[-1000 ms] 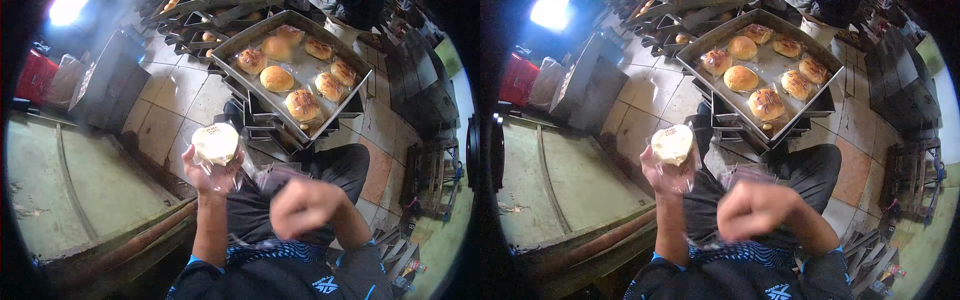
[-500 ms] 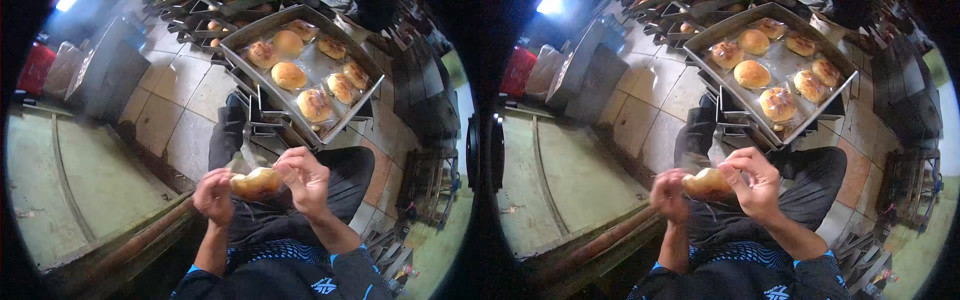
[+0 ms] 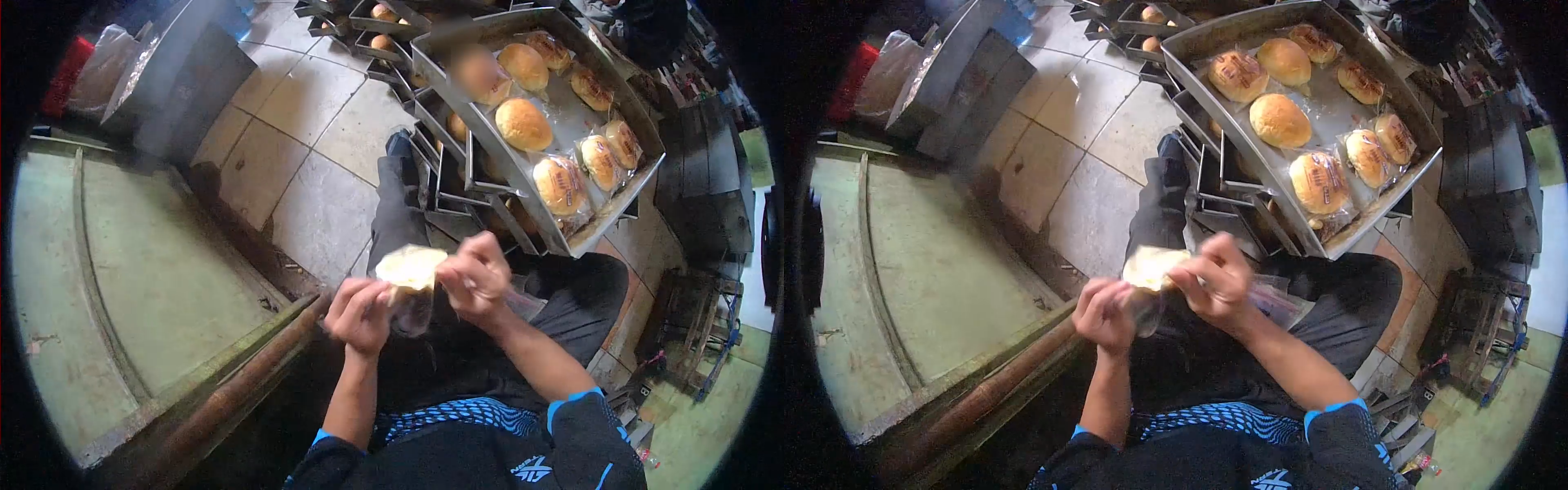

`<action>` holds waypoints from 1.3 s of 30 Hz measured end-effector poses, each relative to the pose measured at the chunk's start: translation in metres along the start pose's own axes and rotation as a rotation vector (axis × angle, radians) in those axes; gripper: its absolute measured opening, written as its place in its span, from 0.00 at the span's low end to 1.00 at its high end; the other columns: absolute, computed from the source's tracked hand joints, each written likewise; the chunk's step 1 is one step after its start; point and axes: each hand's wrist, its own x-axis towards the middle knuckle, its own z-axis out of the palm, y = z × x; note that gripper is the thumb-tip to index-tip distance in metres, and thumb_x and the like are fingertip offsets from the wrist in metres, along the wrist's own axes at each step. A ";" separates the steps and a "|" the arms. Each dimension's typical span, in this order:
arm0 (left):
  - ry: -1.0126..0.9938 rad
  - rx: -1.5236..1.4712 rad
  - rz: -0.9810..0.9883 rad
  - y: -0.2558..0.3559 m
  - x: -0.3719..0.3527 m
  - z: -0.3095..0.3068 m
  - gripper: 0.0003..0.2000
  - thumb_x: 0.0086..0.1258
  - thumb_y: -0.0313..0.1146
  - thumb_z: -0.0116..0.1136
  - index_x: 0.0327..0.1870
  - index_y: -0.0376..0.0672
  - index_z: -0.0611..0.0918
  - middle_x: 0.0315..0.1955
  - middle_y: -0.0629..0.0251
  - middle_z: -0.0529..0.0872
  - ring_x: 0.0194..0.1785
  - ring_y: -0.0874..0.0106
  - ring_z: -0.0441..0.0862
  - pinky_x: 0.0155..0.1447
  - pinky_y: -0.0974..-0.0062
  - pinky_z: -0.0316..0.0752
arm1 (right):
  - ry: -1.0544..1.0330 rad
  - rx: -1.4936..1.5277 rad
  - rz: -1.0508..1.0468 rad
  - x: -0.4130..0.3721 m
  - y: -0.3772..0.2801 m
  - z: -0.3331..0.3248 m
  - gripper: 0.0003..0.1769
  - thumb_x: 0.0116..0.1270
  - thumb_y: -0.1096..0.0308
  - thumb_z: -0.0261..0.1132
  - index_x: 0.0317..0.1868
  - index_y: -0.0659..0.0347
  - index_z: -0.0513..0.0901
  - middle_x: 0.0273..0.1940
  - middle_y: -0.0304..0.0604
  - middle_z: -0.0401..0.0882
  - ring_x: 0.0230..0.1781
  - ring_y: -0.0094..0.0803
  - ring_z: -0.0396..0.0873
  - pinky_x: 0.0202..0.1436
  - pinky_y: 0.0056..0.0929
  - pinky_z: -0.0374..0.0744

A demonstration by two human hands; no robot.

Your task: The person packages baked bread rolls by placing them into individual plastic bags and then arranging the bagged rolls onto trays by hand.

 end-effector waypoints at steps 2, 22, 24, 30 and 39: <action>0.001 0.083 0.076 -0.002 0.015 0.018 0.07 0.73 0.28 0.65 0.34 0.35 0.86 0.26 0.62 0.84 0.27 0.72 0.81 0.32 0.76 0.74 | -0.005 -0.069 -0.097 0.025 0.005 0.022 0.13 0.70 0.63 0.71 0.31 0.61 0.81 0.28 0.38 0.71 0.25 0.29 0.67 0.28 0.29 0.70; -0.083 -0.311 -0.964 0.023 0.001 -0.060 0.09 0.75 0.32 0.65 0.35 0.35 0.86 0.21 0.70 0.83 0.18 0.85 0.75 0.20 0.87 0.64 | -0.492 -0.204 0.056 0.003 -0.055 0.000 0.30 0.53 0.67 0.78 0.59 0.56 0.84 0.50 0.46 0.88 0.55 0.45 0.85 0.66 0.46 0.76; -0.159 -0.330 -0.937 0.006 0.015 -0.049 0.11 0.79 0.36 0.60 0.44 0.37 0.88 0.25 0.73 0.81 0.21 0.88 0.70 0.22 0.89 0.61 | -0.636 -0.087 0.223 0.004 -0.033 0.016 0.32 0.52 0.69 0.76 0.60 0.64 0.81 0.51 0.53 0.87 0.49 0.53 0.86 0.58 0.47 0.82; -0.117 -0.443 -0.831 0.010 0.033 -0.021 0.12 0.78 0.36 0.53 0.51 0.40 0.83 0.28 0.78 0.72 0.26 0.87 0.64 0.27 0.88 0.57 | -0.248 0.174 0.672 0.066 -0.007 -0.083 0.34 0.64 0.55 0.76 0.62 0.72 0.78 0.51 0.55 0.87 0.50 0.38 0.86 0.56 0.35 0.83; -0.880 -0.167 -0.154 0.030 -0.040 0.115 0.11 0.66 0.30 0.67 0.48 0.39 0.84 0.38 0.53 0.87 0.42 0.51 0.85 0.48 0.57 0.81 | 0.239 -0.916 -0.001 0.125 0.059 -0.206 0.08 0.74 0.71 0.62 0.37 0.67 0.83 0.35 0.48 0.85 0.31 0.39 0.82 0.37 0.31 0.80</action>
